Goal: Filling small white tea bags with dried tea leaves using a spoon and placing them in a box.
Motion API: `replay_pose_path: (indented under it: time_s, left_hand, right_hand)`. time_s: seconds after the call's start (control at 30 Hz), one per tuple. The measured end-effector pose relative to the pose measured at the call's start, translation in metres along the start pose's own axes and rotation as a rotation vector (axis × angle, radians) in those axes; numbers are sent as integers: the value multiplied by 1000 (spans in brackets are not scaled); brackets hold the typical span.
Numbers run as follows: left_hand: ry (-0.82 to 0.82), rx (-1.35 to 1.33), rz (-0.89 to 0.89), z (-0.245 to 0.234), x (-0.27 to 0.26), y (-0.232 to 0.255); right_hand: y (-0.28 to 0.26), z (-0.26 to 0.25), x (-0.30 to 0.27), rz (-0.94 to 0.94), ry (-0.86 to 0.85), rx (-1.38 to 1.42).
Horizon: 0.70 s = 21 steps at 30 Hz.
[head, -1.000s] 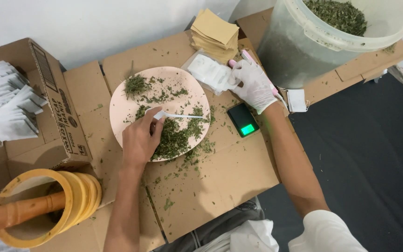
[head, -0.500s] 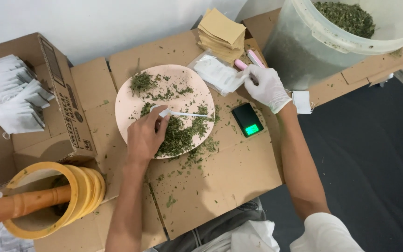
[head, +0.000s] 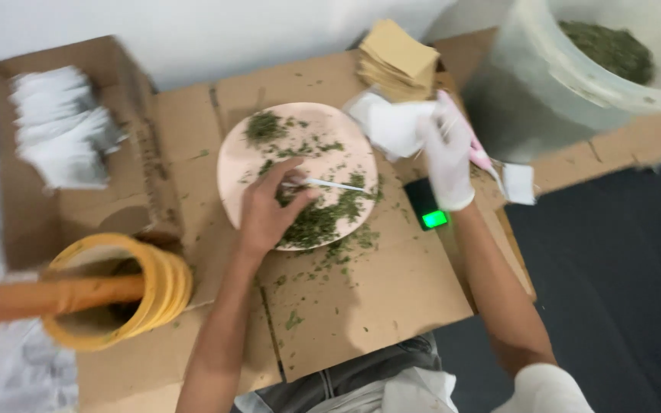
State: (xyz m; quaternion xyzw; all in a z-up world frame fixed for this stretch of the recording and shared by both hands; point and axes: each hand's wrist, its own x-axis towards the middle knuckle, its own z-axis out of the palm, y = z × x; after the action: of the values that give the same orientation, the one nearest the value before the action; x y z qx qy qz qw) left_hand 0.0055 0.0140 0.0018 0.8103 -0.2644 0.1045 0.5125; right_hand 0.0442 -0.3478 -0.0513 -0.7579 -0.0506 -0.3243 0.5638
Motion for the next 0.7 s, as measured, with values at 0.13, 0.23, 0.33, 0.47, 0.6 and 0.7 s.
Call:
replay_pose_path:
  time_s: [0.13, 0.23, 0.33, 0.47, 0.6, 0.7]
  left_hand:
    - [-71, -357, -122, 5, -10, -15]
    - [-68, -436, -161, 12, -12, -35]
    - [2, -364, -155, 11, -4, -24]
    - [55, -373, -214, 15, -6, -22]
    - [-1, -390, -231, 9, -7, -12]
    - [-44, -454, -144, 16, -10, -15]
  right_hand:
    - [-118, 66, -26, 72, -214, 5]
    - [-88, 89, -59, 109, -329, 44]
    - [-108, 88, -64, 135, -343, 44]
    - [-110, 84, -64, 115, -348, 40]
    - [-112, 86, -61, 180, -340, 104]
    - [-115, 83, -60, 172, -363, 133]
